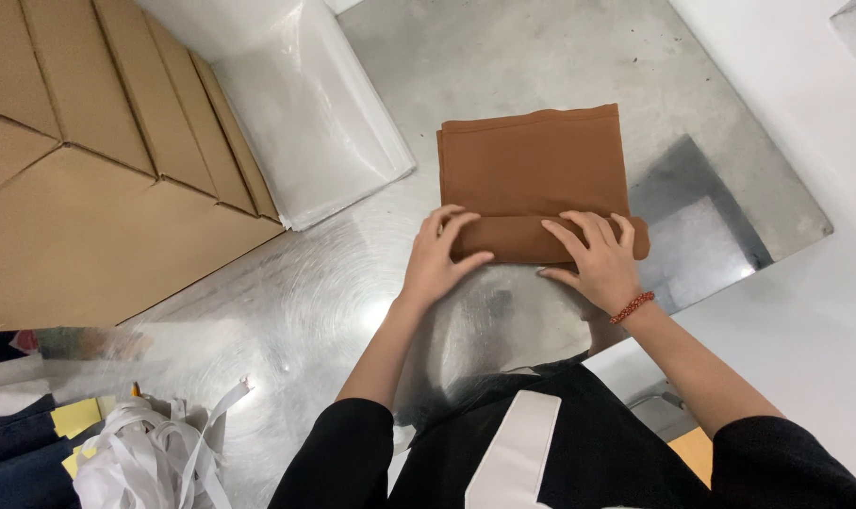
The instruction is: The person takes several brown skirts from a clothing rack, removes them from hangers, and folds them neatly on a metal table. The person handles the garments one at a time, smoothing and folding them into compact rectangles before stacking them.
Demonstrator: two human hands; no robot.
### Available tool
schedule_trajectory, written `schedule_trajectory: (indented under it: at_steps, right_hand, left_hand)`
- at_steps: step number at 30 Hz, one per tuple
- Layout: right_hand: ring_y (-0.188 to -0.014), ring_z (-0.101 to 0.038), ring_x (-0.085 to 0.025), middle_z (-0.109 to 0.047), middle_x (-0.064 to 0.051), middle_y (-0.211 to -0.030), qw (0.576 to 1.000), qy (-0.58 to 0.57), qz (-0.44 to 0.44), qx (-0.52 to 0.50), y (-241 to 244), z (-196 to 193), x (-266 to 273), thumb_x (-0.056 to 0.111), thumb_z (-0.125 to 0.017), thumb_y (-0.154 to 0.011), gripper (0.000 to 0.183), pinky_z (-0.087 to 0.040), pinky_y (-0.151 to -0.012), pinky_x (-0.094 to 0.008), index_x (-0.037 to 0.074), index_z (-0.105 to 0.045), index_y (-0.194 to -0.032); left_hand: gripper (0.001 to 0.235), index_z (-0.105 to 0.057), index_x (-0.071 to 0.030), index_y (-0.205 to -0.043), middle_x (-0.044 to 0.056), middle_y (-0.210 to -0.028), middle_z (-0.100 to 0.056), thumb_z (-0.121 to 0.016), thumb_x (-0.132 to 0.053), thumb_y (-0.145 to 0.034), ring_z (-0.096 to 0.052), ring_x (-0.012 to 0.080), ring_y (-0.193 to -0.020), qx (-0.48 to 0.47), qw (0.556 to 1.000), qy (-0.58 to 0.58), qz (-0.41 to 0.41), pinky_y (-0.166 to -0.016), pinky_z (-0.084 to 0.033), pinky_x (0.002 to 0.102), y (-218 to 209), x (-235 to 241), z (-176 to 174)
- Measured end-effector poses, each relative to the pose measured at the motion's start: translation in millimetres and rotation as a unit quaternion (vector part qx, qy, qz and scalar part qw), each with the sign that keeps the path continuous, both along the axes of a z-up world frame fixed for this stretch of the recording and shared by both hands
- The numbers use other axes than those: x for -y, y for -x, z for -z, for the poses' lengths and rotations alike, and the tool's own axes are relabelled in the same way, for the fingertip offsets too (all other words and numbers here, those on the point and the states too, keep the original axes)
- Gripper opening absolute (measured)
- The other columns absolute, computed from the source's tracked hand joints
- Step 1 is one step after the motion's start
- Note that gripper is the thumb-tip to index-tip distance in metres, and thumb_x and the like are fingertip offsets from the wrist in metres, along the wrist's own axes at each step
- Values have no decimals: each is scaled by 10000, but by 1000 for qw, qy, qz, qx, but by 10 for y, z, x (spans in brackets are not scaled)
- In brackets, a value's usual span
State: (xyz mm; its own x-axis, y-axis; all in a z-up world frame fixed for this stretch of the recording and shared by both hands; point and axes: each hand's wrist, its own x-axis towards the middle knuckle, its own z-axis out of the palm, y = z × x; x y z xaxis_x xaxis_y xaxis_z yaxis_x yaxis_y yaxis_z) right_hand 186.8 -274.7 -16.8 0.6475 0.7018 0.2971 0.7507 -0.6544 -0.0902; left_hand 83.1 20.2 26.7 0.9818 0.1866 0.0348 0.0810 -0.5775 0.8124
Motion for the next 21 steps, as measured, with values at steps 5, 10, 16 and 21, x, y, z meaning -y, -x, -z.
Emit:
schedule_trajectory:
  at_steps: [5,10,16,21]
  right_hand:
    - [-1319,-598,-160,-646,39,-1309,983,125,4,-138,-296,68,135,354,-808,-904,764,-372,-1181,-420,349,-468,-1588]
    - [-1174,-745,-321,-822,-87,-1147,931,86,15,-353,-386,-440,17,500,-890,-774,620,-568,-1008,-451,238,-735,-1314]
    - [-1205,-729,-307,-817,-50,-1177,919,86,55,-382,-166,-377,180,623,-900,-726,601,-576,-991,-417,208,-824,-1155]
    - [-1305,-581,-158,-630,86,-1293,999,3,10,-45,140,-98,240,552,-758,-914,480,-406,-1082,-372,302,-674,-1315]
  left_hand:
    - [824,-417,-291,-1622,90,-1558,-431,-825,-151,-919,-476,376,-1472,-109,983,-127,77,-1182,-436,536,149,96,95]
    - [830,-556,-243,-1535,88,-1430,-484,-930,-324,-799,-476,364,-1442,-141,987,-47,57,-1217,-439,505,230,28,38]
    - [778,-620,-140,-1458,138,-1335,-608,-897,-457,-803,-534,350,-1411,-214,976,29,41,-1215,-463,513,349,12,-358]
    - [749,-617,-106,-1455,164,-1371,-663,-783,-591,-909,-593,358,-1388,-225,971,82,-16,-1147,-530,503,152,-9,106]
